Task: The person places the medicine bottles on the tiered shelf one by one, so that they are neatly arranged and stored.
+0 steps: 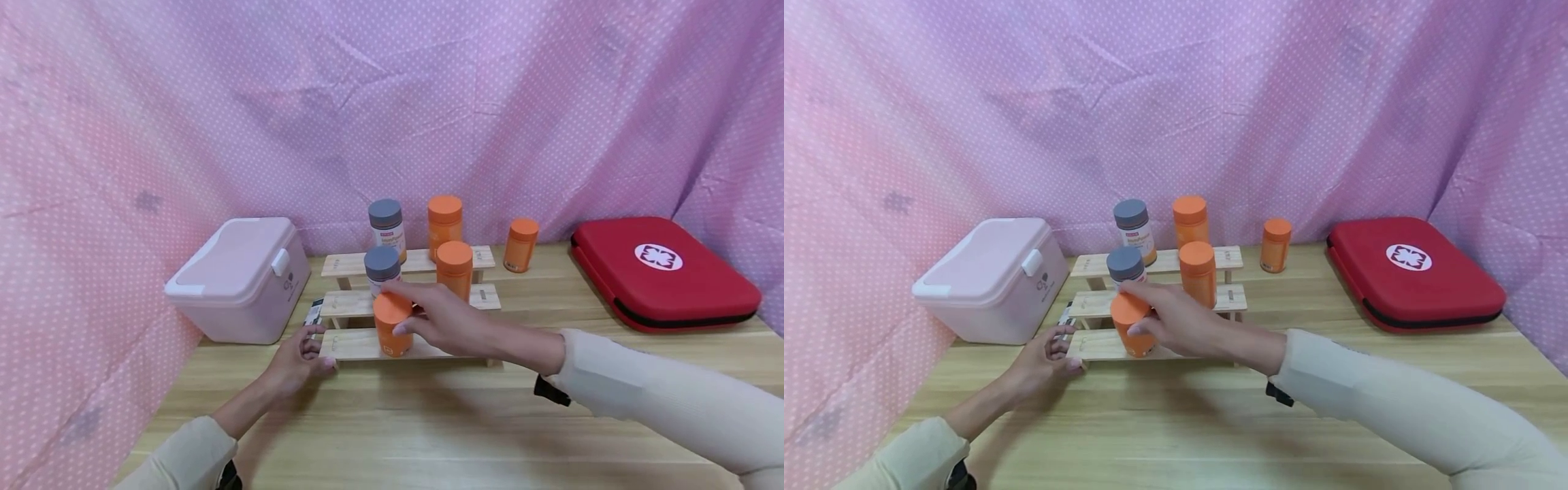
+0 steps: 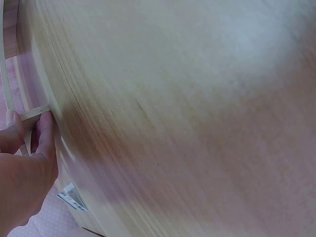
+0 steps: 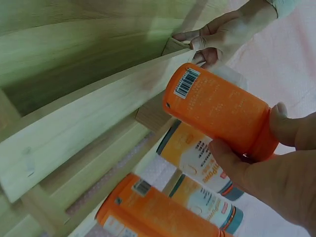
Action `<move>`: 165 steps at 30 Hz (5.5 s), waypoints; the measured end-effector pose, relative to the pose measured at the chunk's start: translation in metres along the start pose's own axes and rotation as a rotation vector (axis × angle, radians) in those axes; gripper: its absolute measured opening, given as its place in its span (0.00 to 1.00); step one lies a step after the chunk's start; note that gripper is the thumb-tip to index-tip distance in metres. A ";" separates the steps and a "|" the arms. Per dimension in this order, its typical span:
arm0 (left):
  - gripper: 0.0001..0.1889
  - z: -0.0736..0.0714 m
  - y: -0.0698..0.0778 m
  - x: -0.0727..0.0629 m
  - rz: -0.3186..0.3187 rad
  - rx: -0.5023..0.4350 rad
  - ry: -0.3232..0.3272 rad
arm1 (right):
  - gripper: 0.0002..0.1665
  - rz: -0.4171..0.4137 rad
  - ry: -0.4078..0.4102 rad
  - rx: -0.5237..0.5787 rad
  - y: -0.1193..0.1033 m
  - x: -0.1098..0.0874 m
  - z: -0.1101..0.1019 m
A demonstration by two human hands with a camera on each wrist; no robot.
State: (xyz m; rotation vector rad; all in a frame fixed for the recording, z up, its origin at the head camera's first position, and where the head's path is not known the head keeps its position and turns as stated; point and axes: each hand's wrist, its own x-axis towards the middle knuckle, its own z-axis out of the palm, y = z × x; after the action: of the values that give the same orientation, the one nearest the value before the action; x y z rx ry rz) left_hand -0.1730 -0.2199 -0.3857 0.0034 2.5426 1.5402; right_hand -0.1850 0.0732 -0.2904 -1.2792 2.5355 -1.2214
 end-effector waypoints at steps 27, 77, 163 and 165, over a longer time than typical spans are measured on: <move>0.30 0.001 -0.001 0.000 -0.010 0.001 0.010 | 0.39 0.094 0.026 -0.076 0.008 0.009 0.017; 0.31 0.002 -0.002 0.001 -0.014 -0.002 0.012 | 0.32 0.386 0.339 -0.294 0.046 -0.090 -0.113; 0.32 0.002 0.000 0.000 -0.019 0.025 0.016 | 0.36 0.390 0.231 -0.198 0.122 -0.100 -0.141; 0.32 0.002 0.000 0.000 -0.024 0.026 0.019 | 0.36 0.376 0.227 -0.197 0.118 -0.107 -0.138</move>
State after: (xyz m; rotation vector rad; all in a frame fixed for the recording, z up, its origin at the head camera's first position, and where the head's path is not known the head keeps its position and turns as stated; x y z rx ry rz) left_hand -0.1724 -0.2186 -0.3869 -0.0377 2.5671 1.5058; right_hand -0.2434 0.2751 -0.3050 -0.6651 2.9388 -1.1101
